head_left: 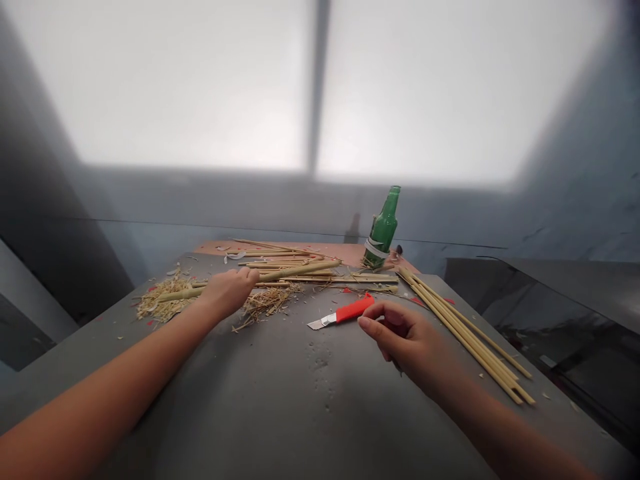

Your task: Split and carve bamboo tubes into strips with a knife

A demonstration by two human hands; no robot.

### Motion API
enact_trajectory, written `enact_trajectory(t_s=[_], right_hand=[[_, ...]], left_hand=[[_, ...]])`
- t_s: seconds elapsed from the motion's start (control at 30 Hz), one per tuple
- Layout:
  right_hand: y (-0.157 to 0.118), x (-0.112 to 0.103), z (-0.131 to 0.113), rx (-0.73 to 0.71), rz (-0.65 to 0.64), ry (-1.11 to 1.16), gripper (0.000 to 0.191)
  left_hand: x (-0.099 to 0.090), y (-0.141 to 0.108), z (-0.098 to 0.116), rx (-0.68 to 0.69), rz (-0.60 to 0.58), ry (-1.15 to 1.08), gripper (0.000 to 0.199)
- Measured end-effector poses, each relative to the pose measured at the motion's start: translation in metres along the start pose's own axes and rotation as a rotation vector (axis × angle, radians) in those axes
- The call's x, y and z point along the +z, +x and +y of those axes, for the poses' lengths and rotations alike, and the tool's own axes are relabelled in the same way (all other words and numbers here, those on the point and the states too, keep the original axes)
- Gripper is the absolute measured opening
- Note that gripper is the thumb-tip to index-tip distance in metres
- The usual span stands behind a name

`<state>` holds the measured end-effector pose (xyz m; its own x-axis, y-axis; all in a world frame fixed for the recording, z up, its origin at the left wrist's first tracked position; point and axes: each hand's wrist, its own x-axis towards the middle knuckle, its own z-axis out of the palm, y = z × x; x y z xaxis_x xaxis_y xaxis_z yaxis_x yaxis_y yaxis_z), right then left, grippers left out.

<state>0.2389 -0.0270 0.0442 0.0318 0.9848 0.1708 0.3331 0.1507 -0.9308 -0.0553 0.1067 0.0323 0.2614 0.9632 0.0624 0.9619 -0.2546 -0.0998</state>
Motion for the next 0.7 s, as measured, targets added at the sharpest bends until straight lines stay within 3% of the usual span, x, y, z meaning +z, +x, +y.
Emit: enact_trajectory(t_s=[0.13, 0.3, 0.5, 0.7], right_hand=[[0.002, -0.005, 0.002, -0.019, 0.062, 0.039, 0.031], [0.010, -0.013, 0.005, 0.025, 0.078, 0.241, 0.039], [0.009, -0.012, -0.006, 0.015, 0.066, 0.560, 0.036], [0.009, -0.007, 0.003, -0.001, 0.129, 0.762, 0.027]], left_hand=[[-0.014, -0.006, 0.000, 0.045, -0.020, -0.103, 0.035], [-0.025, -0.024, 0.010, 0.239, -0.128, -0.267, 0.027], [-0.015, -0.056, 0.034, 0.340, -0.174, -0.381, 0.034], [-0.002, -0.076, 0.060, 0.362, -0.241, -0.354, 0.027]])
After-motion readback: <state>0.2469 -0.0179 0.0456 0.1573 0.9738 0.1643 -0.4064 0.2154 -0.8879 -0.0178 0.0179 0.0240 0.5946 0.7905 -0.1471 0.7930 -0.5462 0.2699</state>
